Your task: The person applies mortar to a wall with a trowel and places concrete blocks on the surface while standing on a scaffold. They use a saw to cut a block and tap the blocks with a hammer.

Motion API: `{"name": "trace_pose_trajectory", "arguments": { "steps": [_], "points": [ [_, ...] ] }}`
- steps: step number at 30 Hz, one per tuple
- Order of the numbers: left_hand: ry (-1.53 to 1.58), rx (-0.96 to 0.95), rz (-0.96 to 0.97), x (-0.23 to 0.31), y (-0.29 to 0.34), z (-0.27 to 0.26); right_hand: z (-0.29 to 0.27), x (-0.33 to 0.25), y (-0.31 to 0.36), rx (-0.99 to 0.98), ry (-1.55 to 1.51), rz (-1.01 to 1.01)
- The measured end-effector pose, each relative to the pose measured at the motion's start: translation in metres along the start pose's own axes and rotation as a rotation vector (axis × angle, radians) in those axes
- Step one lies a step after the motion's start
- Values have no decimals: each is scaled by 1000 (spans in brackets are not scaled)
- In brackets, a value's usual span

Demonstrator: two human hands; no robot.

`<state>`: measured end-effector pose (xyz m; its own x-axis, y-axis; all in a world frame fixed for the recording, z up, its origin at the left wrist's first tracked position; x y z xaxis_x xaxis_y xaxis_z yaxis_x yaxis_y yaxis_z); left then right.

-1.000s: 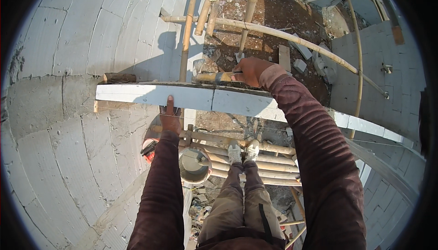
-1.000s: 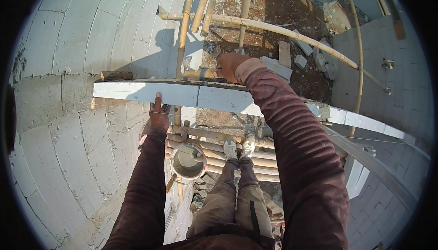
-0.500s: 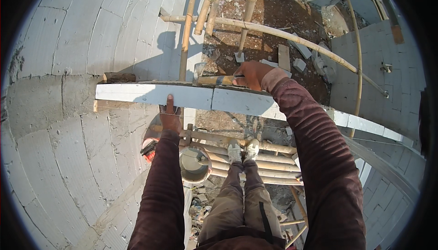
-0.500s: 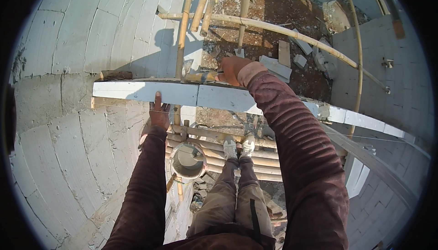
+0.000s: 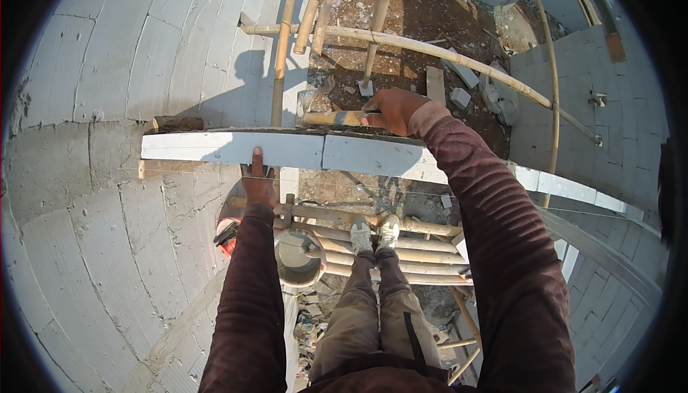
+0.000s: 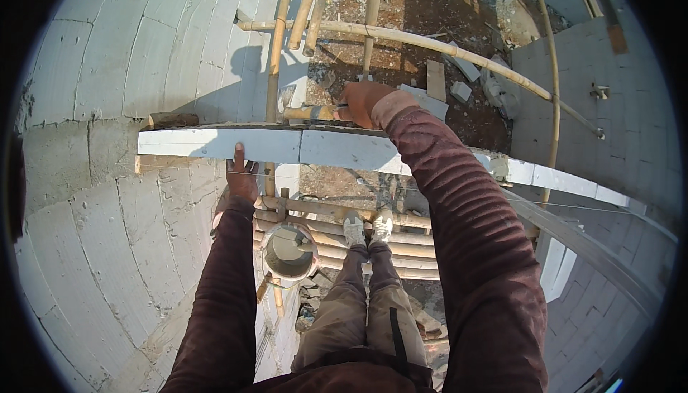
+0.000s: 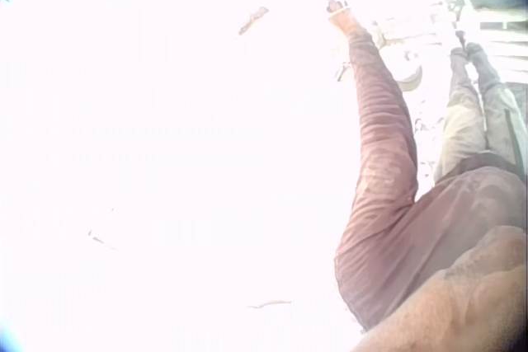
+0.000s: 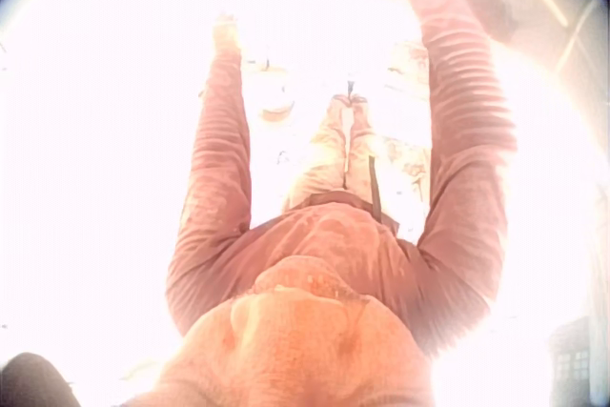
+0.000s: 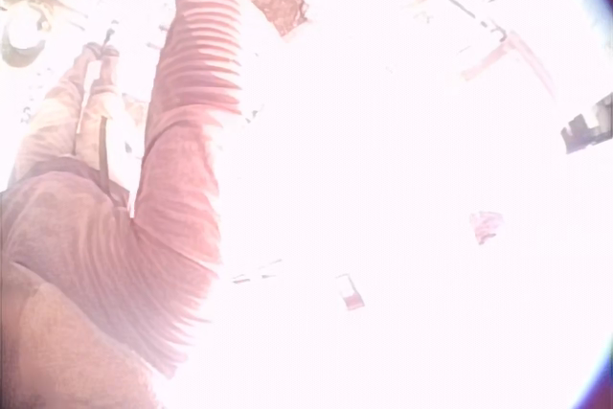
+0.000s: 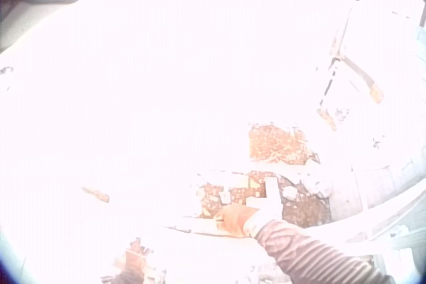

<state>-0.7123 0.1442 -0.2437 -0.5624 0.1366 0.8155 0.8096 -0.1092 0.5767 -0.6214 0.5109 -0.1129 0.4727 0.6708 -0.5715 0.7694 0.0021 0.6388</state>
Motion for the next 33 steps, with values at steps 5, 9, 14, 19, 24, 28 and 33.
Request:
{"name": "trace_pose_trajectory", "arguments": {
  "steps": [5,9,14,19,24,28,33],
  "points": [
    [-96,130,-5,15,15,12,-29,20,45,77,68,25],
    [-356,270,435,30,42,46,-35,45,63,116,112,41],
    [-1283,313,418,22,72,93,-33,48,70,77,145,154],
    [-1379,233,375,21,67,94,-34,46,63,9,119,165],
    [-1391,220,354,19,64,93,-33,33,71,-35,110,181],
    [-1381,211,373,15,62,96,-39,44,69,68,123,118],
    [-1386,212,401,14,61,88,-31,35,69,-86,16,211]
  ]
}}
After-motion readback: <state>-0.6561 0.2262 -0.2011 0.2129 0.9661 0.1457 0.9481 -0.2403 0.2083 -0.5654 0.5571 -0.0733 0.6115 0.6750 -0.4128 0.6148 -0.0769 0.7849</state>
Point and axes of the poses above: each hand's wrist, its own y-axis away from the middle knuckle, its own z-axis out of the palm, x = y × z, the point moved 2 cm from there along -y, towards the middle knuckle, and after that the axes turned 12 degrees about -y, right-handed, at the moved point
